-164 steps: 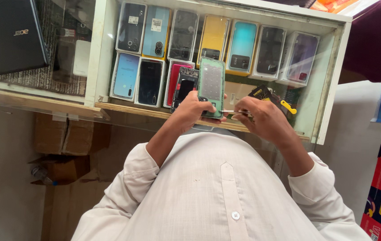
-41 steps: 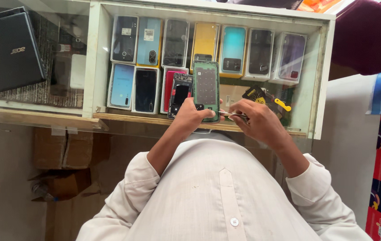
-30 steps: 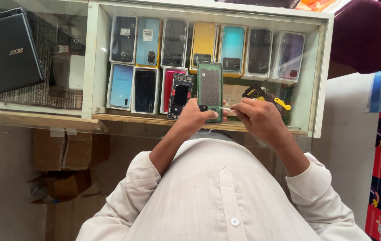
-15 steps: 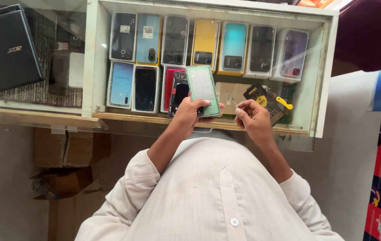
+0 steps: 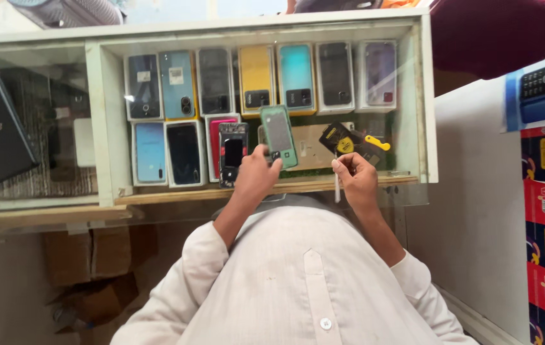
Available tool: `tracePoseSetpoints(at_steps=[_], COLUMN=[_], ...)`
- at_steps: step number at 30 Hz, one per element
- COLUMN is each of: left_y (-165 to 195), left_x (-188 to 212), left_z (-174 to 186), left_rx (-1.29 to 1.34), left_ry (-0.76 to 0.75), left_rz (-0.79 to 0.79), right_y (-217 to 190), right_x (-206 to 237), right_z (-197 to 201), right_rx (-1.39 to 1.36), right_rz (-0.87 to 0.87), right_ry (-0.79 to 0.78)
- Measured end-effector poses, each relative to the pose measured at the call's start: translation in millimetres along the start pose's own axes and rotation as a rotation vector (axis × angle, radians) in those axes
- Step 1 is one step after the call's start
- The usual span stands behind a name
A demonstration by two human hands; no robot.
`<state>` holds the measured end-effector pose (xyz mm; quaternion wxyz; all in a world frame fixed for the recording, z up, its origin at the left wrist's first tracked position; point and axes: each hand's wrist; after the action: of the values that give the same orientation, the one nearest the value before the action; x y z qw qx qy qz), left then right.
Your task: The person uses a screwdriver to remove screws from the back of a green smartphone. They continue unscrewing multiple fasteners and then place the screwdriver down while holding the phone.
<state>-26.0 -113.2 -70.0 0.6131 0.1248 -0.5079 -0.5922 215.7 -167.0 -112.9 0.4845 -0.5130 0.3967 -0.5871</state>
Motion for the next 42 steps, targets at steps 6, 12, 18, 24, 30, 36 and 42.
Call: tracePoseSetpoints(at_steps=[6, 12, 18, 24, 30, 36, 42], left_y=[22, 34, -3, -14, -2, 8, 1], left_x=[23, 17, 9, -8, -3, 6, 12], left_z=[5, -35, -55, -61, -58, -63, -58], left_rx=[-0.134, 0.330, 0.458, 0.756, 0.736, 0.804, 0.842], left_ry=[-0.055, -0.424, -0.222, -0.170, -0.058, -0.027, -0.025], left_rz=[-0.084, -0.148, -0.189, -0.175, -0.281, -0.292, -0.295], right_y=[-28, -33, -25, -12, -5, -8, -13], right_x=[-3, -26, -47, -57, -63, -75, -81], right_z=[11, -2, 28, 70, 74, 82, 96], right_rx=[-0.422, -0.447, 0.346, 0.854, 0.831, 0.828, 0.433], right_rz=[-0.078, -0.058, 0.242, 0.306, 0.156, 0.044, -0.233], right_ry=[-0.072, -0.290, 0.019, 0.188, 0.098, -0.040, -0.152])
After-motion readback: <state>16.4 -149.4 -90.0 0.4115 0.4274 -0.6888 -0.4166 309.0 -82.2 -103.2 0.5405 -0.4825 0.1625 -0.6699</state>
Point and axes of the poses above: each hand's wrist, its own x-axis away from the middle knuckle, its own z-axis out of the back of the hand, y = z × x, and after that the axes turned 13 degrees about -y, right-handed
